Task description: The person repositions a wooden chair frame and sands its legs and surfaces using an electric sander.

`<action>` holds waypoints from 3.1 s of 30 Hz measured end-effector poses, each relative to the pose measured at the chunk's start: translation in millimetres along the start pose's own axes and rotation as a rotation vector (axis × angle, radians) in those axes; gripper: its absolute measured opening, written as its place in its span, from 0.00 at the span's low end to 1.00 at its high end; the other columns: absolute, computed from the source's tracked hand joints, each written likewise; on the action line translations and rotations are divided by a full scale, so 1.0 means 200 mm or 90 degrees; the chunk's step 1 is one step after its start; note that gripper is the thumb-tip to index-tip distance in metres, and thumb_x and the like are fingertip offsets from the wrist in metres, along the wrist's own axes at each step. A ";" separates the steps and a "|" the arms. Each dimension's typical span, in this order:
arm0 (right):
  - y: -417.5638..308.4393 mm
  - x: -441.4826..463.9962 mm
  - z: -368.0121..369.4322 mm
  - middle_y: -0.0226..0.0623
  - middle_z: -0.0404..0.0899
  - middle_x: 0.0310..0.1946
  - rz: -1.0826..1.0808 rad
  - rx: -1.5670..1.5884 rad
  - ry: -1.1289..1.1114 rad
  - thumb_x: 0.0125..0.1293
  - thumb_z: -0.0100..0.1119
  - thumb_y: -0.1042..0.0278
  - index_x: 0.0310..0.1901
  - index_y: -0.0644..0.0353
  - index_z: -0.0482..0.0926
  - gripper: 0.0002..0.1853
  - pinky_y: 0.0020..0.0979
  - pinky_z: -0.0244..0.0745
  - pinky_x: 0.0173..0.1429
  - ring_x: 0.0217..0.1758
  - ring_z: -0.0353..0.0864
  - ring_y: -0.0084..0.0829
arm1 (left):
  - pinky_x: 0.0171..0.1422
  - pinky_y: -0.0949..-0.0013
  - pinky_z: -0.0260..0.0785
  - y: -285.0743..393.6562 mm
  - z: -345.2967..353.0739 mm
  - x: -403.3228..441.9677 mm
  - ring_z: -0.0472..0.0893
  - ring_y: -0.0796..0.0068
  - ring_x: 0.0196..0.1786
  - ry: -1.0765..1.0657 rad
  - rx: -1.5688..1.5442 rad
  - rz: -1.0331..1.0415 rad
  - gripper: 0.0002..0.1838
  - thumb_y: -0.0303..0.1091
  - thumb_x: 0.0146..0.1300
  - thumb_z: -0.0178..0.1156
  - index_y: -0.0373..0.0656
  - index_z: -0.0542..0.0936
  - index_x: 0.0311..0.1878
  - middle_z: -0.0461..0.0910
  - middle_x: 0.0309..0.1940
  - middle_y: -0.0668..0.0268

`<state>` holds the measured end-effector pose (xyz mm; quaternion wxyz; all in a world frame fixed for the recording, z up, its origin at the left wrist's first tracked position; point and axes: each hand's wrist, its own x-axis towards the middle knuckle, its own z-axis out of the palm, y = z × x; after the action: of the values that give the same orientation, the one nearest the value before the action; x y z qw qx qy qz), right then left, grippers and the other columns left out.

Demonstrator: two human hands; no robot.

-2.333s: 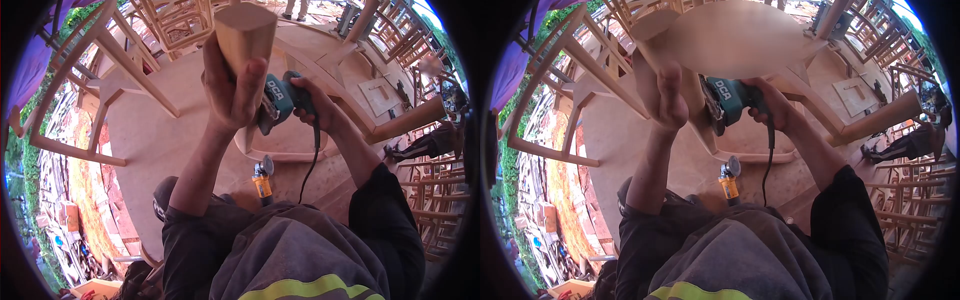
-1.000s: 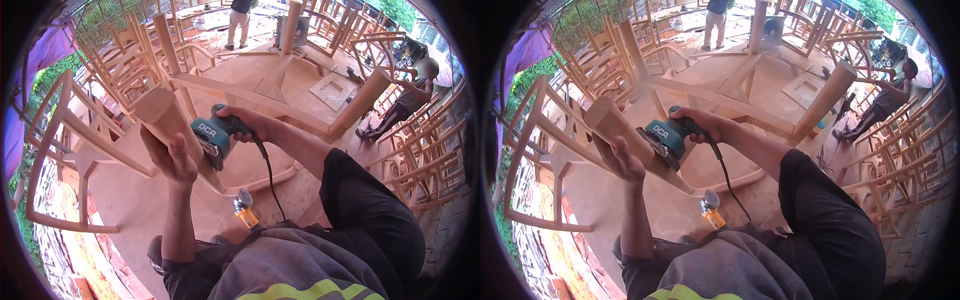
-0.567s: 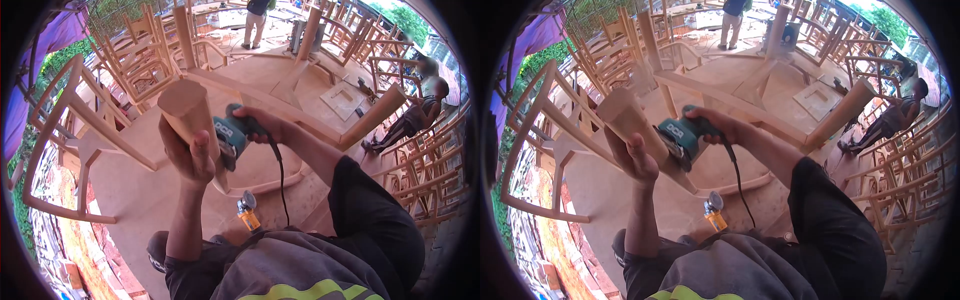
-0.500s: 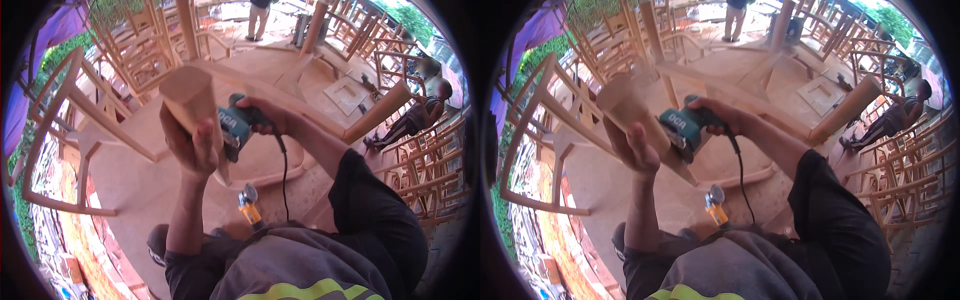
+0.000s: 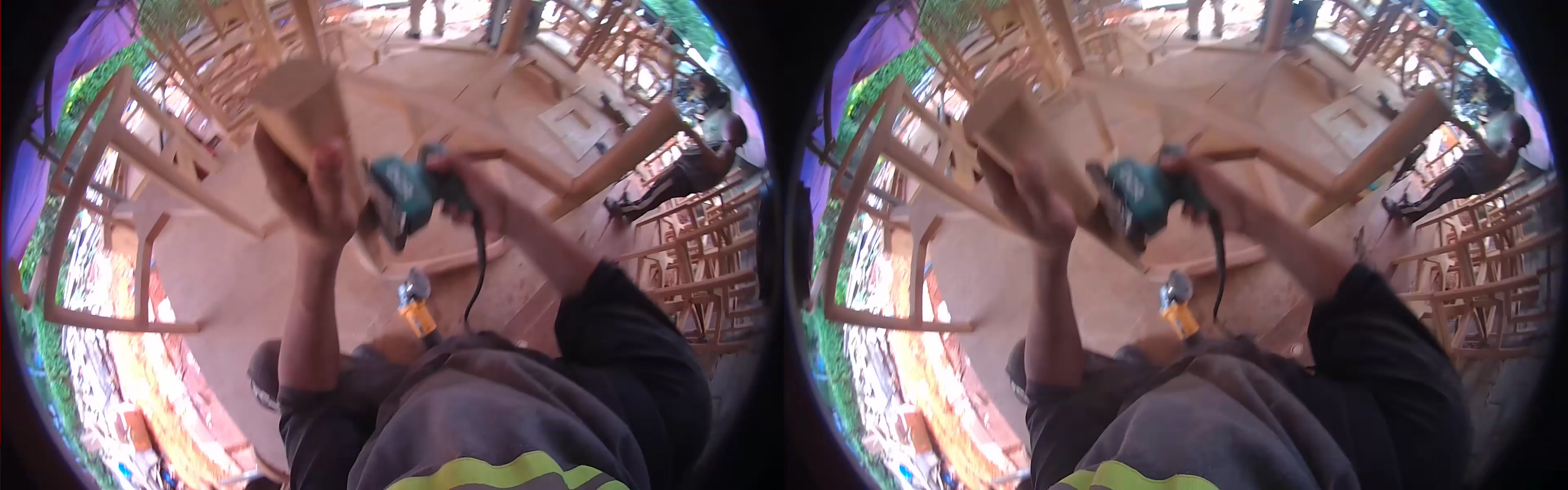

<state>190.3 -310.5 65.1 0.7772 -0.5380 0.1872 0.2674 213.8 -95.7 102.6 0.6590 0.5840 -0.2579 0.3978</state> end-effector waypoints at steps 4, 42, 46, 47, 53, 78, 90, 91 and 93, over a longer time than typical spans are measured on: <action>0.08 -0.12 0.00 0.26 0.73 0.27 -0.037 0.014 -0.012 0.60 0.62 0.42 0.43 0.50 0.76 0.21 0.18 0.59 0.13 0.15 0.68 0.18 | 0.60 0.65 0.66 -0.03 -0.01 -0.05 0.72 0.63 0.55 0.020 0.039 -0.035 0.33 0.46 0.72 0.53 0.29 0.59 0.68 0.70 0.56 0.52; -0.11 0.22 -0.02 0.26 0.72 0.24 -0.087 -0.038 -0.170 0.63 0.60 0.46 0.37 0.51 0.75 0.17 0.15 0.57 0.13 0.17 0.68 0.16 | 0.45 0.64 0.80 -0.01 0.05 0.03 0.79 0.55 0.55 -0.030 0.031 -0.009 0.40 0.59 0.71 0.52 0.31 0.57 0.69 0.73 0.51 0.48; -0.09 0.21 -0.06 0.24 0.72 0.24 -0.106 -0.048 -0.227 0.60 0.64 0.43 0.37 0.51 0.76 0.19 0.13 0.57 0.11 0.15 0.68 0.15 | 0.36 0.61 0.82 0.00 0.06 0.03 0.80 0.50 0.52 -0.018 0.045 0.025 0.39 0.59 0.71 0.49 0.29 0.58 0.66 0.74 0.48 0.47; -0.07 0.18 -0.07 0.24 0.72 0.24 -0.088 -0.034 -0.200 0.60 0.64 0.43 0.38 0.52 0.77 0.19 0.13 0.57 0.11 0.15 0.68 0.15 | 0.39 0.60 0.82 -0.01 0.06 0.04 0.79 0.51 0.53 -0.027 0.050 0.022 0.39 0.59 0.72 0.49 0.28 0.58 0.66 0.74 0.49 0.46; -0.07 0.16 -0.06 0.24 0.74 0.28 -0.121 -0.043 -0.188 0.61 0.63 0.43 0.45 0.52 0.78 0.21 0.14 0.56 0.11 0.14 0.67 0.14 | 0.58 0.57 0.79 0.03 0.06 0.03 0.79 0.52 0.55 -0.007 0.103 0.022 0.39 0.59 0.73 0.45 0.25 0.60 0.64 0.74 0.50 0.44; 0.74 -0.34 -0.71 0.38 0.77 0.52 -0.247 -0.143 0.205 0.54 0.69 0.65 0.67 0.67 0.64 0.39 0.30 0.71 0.61 0.53 0.77 0.28 | 0.63 0.63 0.71 -0.15 -0.04 -0.66 0.75 0.63 0.59 -0.052 0.239 -0.361 0.36 0.23 0.56 0.67 0.33 0.58 0.64 0.73 0.56 0.51; 1.08 -0.21 -0.94 0.50 0.76 0.53 -0.165 -0.405 0.278 0.52 0.73 0.65 0.68 0.62 0.64 0.41 0.38 0.69 0.66 0.60 0.77 0.43 | 0.49 0.62 0.74 -0.39 0.00 -0.75 0.79 0.64 0.41 0.092 0.419 -0.126 0.18 0.32 0.55 0.68 0.28 0.75 0.41 0.77 0.38 0.56; 1.11 -0.22 -0.98 0.49 0.76 0.53 -0.171 -0.414 0.289 0.52 0.73 0.65 0.67 0.62 0.64 0.41 0.38 0.69 0.66 0.60 0.77 0.43 | 0.48 0.61 0.74 -0.45 0.01 -0.78 0.79 0.63 0.41 0.152 0.390 -0.078 0.18 0.33 0.54 0.68 0.29 0.75 0.40 0.77 0.37 0.56; 1.11 -0.26 -1.02 0.49 0.77 0.51 -0.137 -0.421 0.289 0.52 0.74 0.64 0.64 0.61 0.67 0.38 0.38 0.71 0.64 0.58 0.78 0.42 | 0.46 0.59 0.74 -0.54 -0.04 -0.74 0.79 0.62 0.40 0.109 0.381 -0.092 0.22 0.34 0.53 0.66 0.27 0.72 0.44 0.77 0.36 0.55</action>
<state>12.6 -451.1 -139.6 0.5249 -0.8205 0.2007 0.1049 219.7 -121.1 -79.3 0.5037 0.7334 -0.0307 0.4555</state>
